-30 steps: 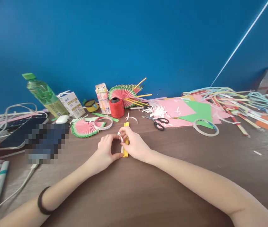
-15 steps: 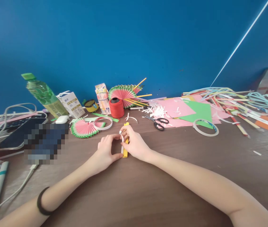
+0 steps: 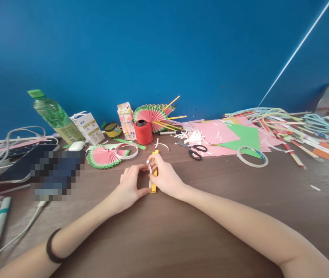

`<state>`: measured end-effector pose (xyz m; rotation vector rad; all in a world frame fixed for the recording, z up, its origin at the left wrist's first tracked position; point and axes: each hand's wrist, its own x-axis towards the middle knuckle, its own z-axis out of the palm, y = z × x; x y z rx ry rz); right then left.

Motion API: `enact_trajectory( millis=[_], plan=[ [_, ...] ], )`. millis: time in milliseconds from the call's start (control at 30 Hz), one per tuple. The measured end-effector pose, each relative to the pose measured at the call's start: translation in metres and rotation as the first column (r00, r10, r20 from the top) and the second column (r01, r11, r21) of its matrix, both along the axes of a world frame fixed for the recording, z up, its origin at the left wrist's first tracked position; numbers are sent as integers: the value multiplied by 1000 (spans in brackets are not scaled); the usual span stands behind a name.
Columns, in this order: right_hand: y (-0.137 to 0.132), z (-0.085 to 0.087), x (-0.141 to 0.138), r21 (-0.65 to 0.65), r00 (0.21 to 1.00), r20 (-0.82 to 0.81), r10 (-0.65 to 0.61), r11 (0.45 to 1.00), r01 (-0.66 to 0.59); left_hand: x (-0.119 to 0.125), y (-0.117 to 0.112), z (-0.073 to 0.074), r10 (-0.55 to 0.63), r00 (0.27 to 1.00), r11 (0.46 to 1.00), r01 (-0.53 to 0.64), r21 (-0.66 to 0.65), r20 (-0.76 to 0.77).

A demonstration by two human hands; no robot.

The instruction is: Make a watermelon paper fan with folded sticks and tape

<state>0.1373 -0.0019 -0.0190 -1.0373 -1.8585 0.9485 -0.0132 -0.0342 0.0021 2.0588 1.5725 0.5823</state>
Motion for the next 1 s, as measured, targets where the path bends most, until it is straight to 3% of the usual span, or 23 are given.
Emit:
enact_trajectory(
  millis=[133,367,700,900,1000],
  plan=[
    [0,0,0,2,1000,-1,-3,1000,3,0,0,-1,35,999,999,-35,0,3],
    [0,-2,0,6,1000,-9,-6,1000,6,0,-2,1,-63,997,998,64,26,-39],
    [-4,3,1,25,1000,-4,2,1000,-2,0,-1,-1,-46,997,999,46,1,-67],
    [-3,8,5,138,979,158,-127,985,105,0,-1,1,-38,997,999,37,-13,-73],
    [1,9,8,143,973,190,-132,984,105,-1,-1,-1,-48,996,999,48,-3,-69]
  ],
)
